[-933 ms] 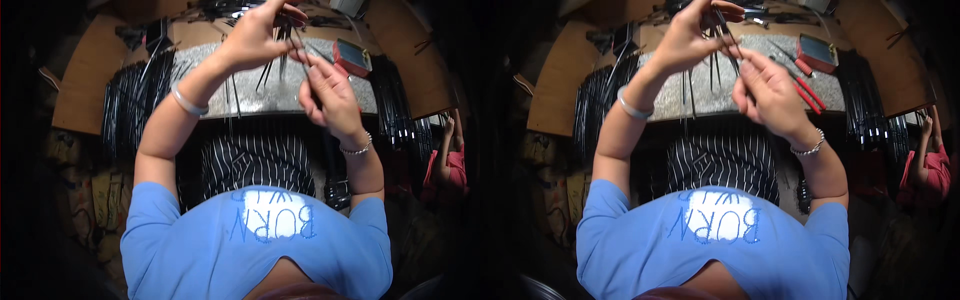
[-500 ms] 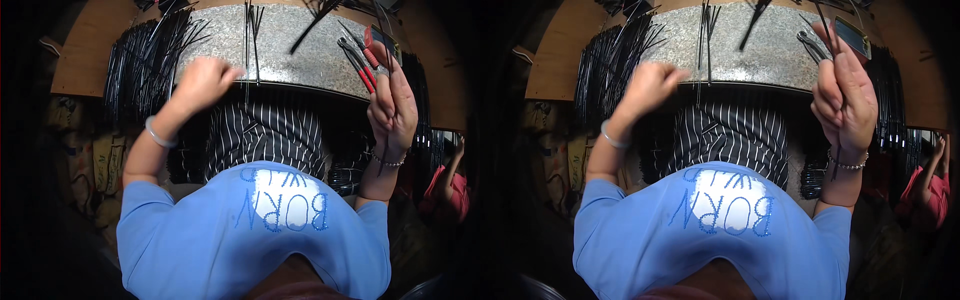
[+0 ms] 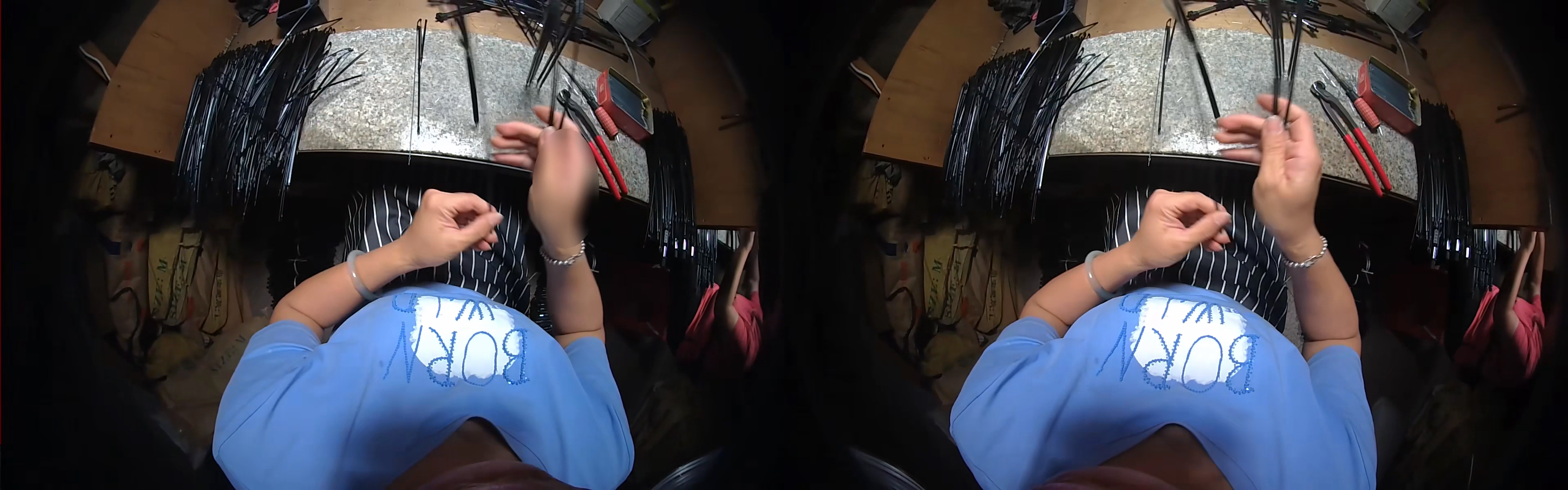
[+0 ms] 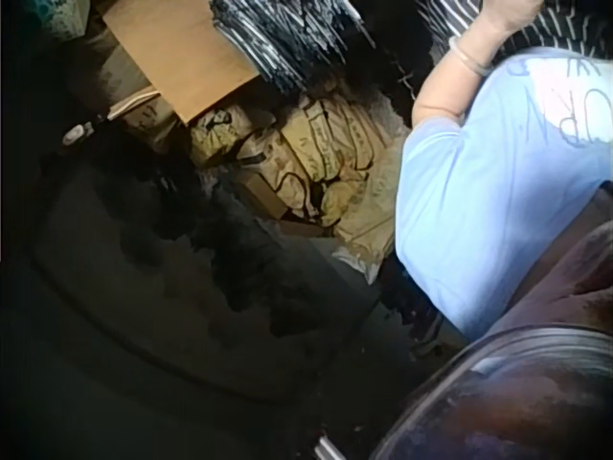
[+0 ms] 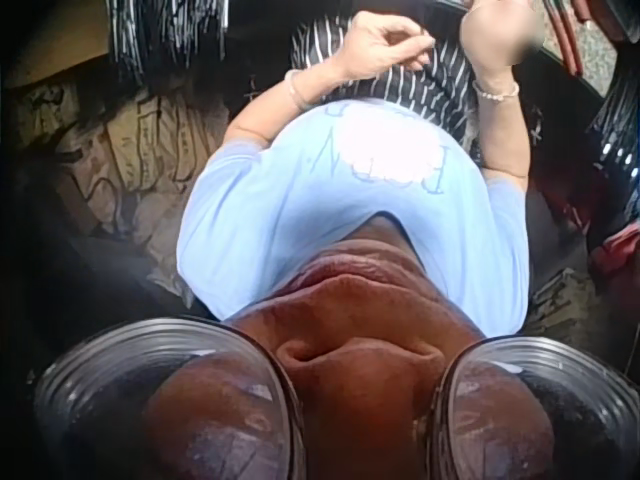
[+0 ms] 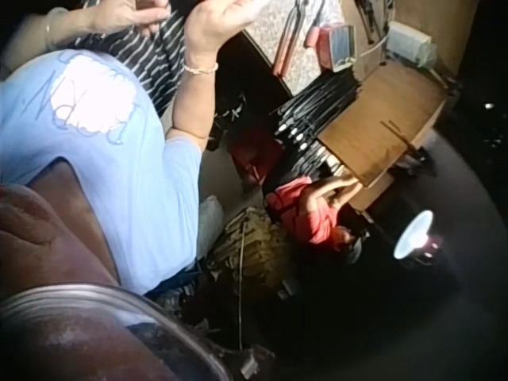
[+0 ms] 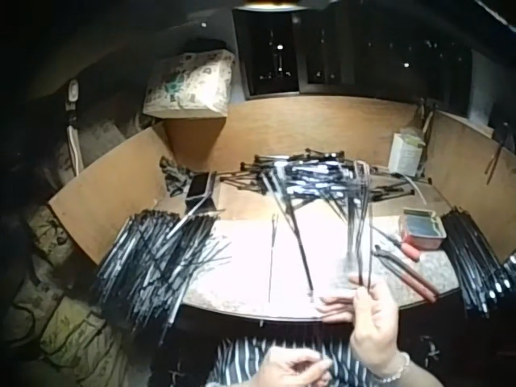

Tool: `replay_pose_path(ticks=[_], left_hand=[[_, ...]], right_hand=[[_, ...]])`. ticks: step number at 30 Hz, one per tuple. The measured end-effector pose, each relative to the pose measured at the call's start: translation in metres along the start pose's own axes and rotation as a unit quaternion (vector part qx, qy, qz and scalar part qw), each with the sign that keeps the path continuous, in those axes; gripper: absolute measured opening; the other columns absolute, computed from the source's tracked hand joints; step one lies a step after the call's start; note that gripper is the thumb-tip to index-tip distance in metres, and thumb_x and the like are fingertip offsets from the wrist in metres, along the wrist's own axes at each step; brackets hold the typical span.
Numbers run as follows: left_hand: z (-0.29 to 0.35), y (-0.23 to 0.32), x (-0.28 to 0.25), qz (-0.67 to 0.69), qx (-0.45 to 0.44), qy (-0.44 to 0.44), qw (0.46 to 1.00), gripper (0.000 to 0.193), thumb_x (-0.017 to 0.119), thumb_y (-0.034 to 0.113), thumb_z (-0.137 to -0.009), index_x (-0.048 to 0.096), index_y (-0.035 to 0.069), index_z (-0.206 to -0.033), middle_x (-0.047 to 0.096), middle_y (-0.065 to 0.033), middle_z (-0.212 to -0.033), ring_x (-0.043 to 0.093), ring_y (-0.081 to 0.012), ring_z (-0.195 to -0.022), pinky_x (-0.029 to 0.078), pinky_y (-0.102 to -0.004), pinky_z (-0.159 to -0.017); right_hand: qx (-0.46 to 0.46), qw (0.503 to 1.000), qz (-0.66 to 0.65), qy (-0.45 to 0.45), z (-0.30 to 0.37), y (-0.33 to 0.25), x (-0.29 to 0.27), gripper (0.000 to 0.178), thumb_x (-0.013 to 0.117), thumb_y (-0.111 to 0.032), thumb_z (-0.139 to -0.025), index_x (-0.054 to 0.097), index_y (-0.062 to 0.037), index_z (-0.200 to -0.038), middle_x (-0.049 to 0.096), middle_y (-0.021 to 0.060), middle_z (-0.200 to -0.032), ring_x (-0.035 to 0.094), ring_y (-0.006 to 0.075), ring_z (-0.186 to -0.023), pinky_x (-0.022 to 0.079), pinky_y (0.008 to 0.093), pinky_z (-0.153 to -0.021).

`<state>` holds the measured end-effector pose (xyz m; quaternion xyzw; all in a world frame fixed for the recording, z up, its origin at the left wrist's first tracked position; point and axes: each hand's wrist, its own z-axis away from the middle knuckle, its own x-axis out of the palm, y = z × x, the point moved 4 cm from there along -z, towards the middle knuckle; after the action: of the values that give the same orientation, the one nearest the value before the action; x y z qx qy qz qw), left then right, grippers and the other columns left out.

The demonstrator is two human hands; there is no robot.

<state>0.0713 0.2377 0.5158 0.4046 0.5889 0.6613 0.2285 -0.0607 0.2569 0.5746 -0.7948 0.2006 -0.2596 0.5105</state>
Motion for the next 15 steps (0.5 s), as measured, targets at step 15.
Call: replay_pose_path(ticks=[15], left_hand=[[-0.021, -0.036, -0.084, 0.171, -0.185, 0.120, 0.960, 0.037, 0.042, 0.028, -0.097, 0.062, -0.001, -0.088, 0.061, -0.0092, -0.065, 0.059, -0.0133, -0.054, 0.045, -0.0202, -0.043]], right_hand=[[0.050, 0.994, -0.041, -0.088, -0.024, -0.027, -0.015, 0.027, 0.038, -0.016, -0.100, 0.043, -0.0001, -0.121, 0.044, -0.0017, -0.062, 0.032, 0.0005, -0.041, 0.028, 0.0131, -0.034]])
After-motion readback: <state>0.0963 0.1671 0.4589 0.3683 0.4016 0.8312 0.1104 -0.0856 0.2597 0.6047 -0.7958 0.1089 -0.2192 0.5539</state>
